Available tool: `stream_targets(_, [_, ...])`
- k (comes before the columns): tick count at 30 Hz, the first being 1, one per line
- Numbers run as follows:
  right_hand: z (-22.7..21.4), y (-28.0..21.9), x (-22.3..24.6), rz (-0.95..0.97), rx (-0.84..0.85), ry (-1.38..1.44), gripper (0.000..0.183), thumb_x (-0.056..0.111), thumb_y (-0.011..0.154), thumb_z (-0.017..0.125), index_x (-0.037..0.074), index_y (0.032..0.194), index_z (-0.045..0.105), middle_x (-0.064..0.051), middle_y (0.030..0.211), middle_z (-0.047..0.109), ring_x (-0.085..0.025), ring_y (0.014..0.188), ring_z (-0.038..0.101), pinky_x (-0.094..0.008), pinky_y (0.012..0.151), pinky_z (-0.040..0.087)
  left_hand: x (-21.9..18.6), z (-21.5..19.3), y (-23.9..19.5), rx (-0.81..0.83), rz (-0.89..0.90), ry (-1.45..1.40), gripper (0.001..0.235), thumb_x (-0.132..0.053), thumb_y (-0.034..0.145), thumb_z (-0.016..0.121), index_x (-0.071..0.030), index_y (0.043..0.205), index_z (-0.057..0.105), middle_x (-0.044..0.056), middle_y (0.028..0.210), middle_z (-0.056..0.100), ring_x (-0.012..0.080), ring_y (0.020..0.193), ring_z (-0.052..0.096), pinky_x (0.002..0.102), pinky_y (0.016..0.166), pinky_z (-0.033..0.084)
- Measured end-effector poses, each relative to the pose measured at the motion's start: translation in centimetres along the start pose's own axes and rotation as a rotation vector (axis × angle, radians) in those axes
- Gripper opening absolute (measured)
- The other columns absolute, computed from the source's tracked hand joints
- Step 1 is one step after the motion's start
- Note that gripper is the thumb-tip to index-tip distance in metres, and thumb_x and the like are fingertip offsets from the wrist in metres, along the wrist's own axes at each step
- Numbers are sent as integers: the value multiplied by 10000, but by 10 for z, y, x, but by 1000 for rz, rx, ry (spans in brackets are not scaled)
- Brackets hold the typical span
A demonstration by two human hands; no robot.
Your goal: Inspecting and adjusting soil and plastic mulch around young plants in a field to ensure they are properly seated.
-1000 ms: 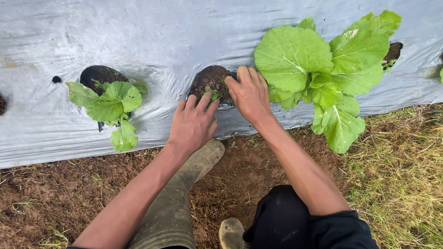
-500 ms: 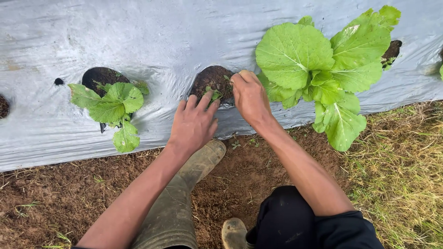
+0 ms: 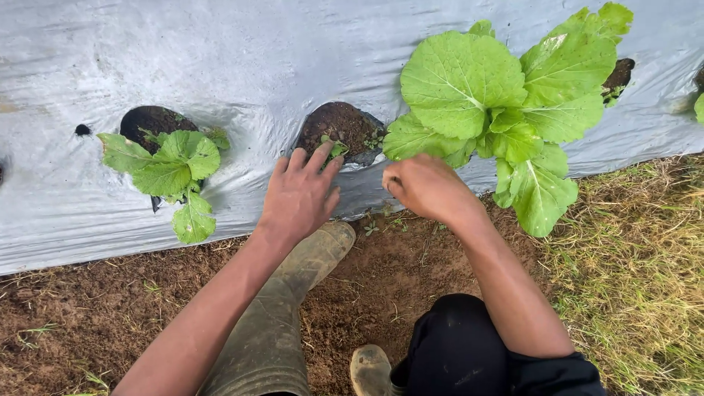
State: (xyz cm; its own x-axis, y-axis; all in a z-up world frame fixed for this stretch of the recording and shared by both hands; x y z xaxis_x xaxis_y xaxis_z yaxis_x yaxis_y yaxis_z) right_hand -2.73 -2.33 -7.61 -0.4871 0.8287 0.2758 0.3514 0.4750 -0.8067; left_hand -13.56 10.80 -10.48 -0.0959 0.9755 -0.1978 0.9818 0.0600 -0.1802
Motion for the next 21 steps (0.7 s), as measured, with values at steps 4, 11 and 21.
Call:
stream_targets(4, [-11,33,-9,-184,-473,-13,155,154,986,661,134,1096,769,-122,886,740,-352,846,755,-530,787,589,-1,-5,2,-7,-5,13,482,-407,919,637,-224,1364,613,44,1454,490,269,1035,525,410,842,445])
stream_targets(11, [11,63,-8,-158,-841,-369,263,299,917,783,121,1110,769,-64,900,693,-293,874,731,-449,813,583,-1,-4,2,22,-14,-3,460,-406,944,609,-224,1366,623,56,1456,493,268,1031,534,413,854,455])
stream_targets(21, [26,92,-28,-164,-838,-193,121,151,964,659,82,865,669,-87,764,657,-345,735,714,-478,689,571,-2,-6,-2,28,-14,-23,494,-411,930,613,-225,1387,618,56,1498,469,275,1049,536,429,903,467])
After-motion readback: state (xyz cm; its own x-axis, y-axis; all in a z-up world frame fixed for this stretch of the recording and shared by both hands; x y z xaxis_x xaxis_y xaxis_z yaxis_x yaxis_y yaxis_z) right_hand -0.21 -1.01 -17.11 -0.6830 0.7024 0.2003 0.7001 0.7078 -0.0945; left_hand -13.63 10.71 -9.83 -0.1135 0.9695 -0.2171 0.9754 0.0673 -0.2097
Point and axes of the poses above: each hand's wrist, its own y-axis towards the middle knuckle, its own z-axis out of the palm, x = y × z, the point moved 7 cm from there along y, towards the middle knuckle
